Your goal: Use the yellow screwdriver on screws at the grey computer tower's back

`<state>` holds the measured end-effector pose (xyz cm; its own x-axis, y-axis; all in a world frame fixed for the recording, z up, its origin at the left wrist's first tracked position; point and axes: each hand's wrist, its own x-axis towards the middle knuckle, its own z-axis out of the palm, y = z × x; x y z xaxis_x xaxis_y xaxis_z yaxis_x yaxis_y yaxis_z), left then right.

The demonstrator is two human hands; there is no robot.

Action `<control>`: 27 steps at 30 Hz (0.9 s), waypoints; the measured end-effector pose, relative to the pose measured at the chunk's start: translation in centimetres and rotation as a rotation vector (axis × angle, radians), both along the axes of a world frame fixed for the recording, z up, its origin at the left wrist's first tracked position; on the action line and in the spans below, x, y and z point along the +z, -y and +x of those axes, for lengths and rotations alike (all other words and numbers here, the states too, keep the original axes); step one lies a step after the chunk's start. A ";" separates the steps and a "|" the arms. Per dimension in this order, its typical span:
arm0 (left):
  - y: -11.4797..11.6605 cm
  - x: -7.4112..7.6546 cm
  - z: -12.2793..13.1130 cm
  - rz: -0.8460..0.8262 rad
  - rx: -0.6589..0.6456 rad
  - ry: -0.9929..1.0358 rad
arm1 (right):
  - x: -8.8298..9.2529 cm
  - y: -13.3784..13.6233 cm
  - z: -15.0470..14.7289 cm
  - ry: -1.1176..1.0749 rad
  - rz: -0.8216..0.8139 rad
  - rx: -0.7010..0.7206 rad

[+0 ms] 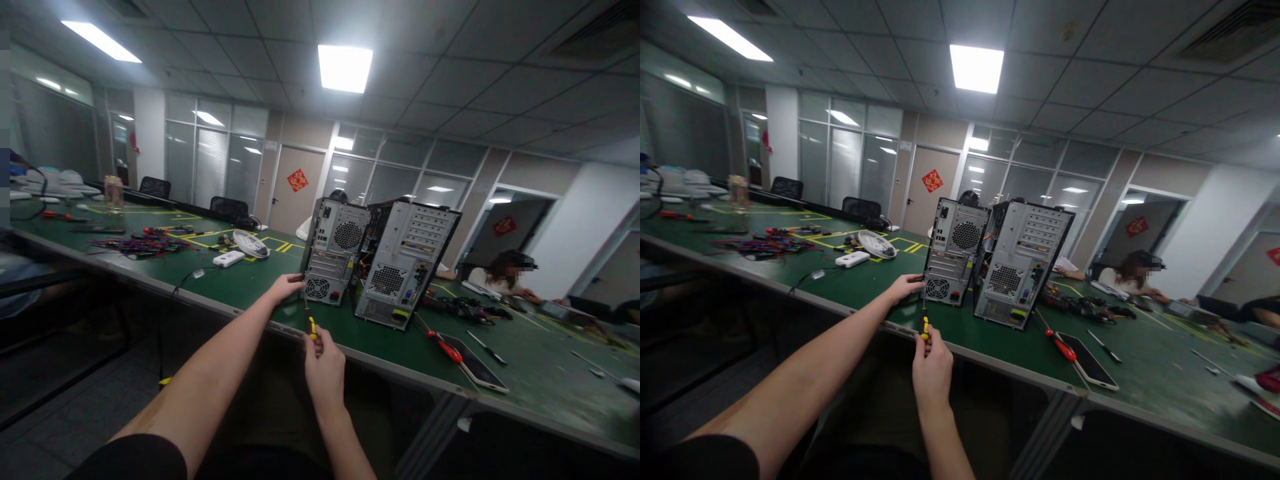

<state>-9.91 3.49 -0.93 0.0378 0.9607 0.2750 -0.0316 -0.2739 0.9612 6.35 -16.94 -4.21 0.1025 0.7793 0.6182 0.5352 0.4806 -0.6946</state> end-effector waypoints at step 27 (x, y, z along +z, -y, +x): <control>-0.3 -0.3 0.0 0.014 -0.017 0.020 | -0.2 0.1 -0.1 0.080 0.048 -0.008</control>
<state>-9.93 3.83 -1.19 0.0489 0.9561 0.2891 -0.0557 -0.2864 0.9565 6.23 -17.05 -4.36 0.0578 0.7480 0.6612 0.5920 0.5076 -0.6260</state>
